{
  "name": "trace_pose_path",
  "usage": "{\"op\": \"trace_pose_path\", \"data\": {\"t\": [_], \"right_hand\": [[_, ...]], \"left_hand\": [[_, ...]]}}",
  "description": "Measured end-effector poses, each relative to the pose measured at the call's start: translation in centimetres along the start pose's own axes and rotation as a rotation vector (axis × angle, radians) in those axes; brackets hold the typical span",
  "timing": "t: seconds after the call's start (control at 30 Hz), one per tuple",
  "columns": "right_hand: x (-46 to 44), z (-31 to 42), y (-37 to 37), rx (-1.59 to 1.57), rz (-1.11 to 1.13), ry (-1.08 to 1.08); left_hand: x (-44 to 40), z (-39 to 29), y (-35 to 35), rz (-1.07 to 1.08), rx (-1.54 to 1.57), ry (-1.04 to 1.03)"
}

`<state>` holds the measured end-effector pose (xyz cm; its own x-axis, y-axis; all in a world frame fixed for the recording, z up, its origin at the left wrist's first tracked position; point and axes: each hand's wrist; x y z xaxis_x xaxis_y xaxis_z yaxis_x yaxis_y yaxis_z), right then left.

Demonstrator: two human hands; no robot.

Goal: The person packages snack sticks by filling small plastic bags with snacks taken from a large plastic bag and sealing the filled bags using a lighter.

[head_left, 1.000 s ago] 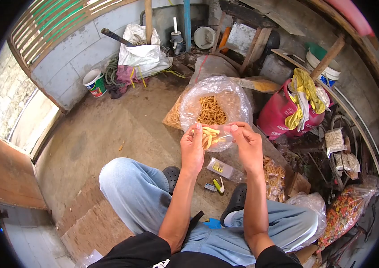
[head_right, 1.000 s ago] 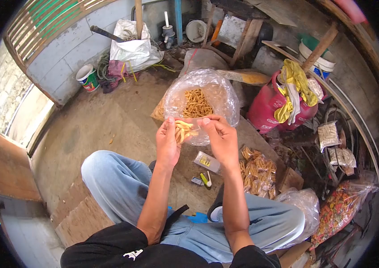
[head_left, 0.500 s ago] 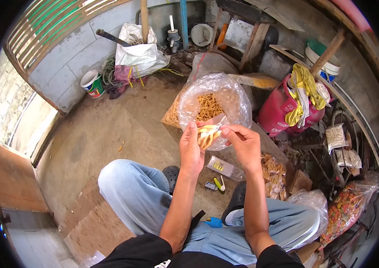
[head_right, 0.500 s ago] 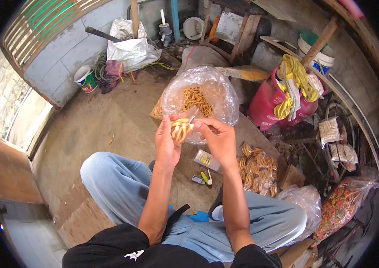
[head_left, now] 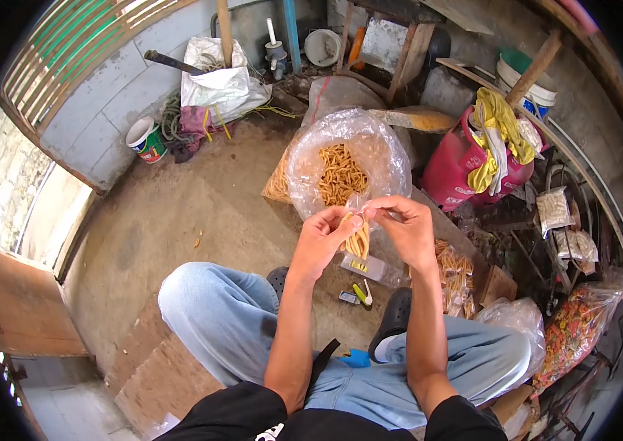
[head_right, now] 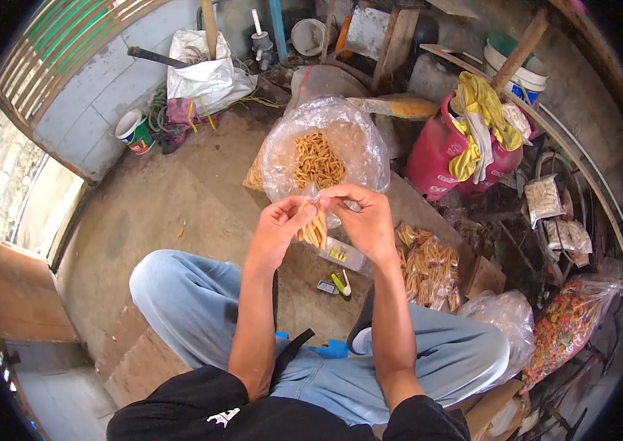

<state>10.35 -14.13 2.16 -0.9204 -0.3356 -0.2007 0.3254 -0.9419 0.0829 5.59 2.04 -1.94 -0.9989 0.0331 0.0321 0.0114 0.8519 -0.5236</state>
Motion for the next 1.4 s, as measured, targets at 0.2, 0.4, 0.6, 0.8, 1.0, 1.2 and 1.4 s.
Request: {"op": "trace_pose_path", "data": {"t": [0.2, 0.4, 0.6, 0.8, 1.0, 1.2, 1.4], "right_hand": [[-0.5, -1.1, -0.1, 0.007, -0.003, 0.017], [-0.8, -1.7, -0.4, 0.039, -0.069, 0.04], [-0.8, -1.5, 0.3, -0.188, -0.018, -0.067], [-1.0, -3.3, 0.4, -0.225, 0.161, -0.071], [-1.0, -3.0, -0.1, -0.156, 0.118, -0.058], [-1.2, -2.9, -1.2, 0.115, 0.001, 0.017], [-0.9, -3.3, -3.3, -0.055, -0.142, -0.027]], "left_hand": [[-0.2, 0.5, -1.1, -0.039, -0.043, -0.145], [-0.5, 1.4, -1.4, -0.136, -0.06, -0.163], [-0.6, 1.0, -1.3, -0.18, -0.012, -0.218], [-0.6, 1.4, -0.9, -0.154, -0.047, -0.212], [-0.9, 2.0, -1.3, -0.291, -0.113, -0.289], [-1.1, 3.0, -1.5, -0.438, -0.313, -0.393], [-1.1, 2.3, -1.2, -0.477, -0.277, -0.393]]}}
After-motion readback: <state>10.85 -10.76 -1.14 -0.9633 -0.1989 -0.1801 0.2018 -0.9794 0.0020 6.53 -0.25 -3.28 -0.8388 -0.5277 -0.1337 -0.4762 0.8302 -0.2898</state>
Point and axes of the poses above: each hand's wrist, its own x-axis away from the middle knuckle, its own y-axis out of the back of the hand, z = x × y, and after that the axes turned 2 degrees about x, right-handed
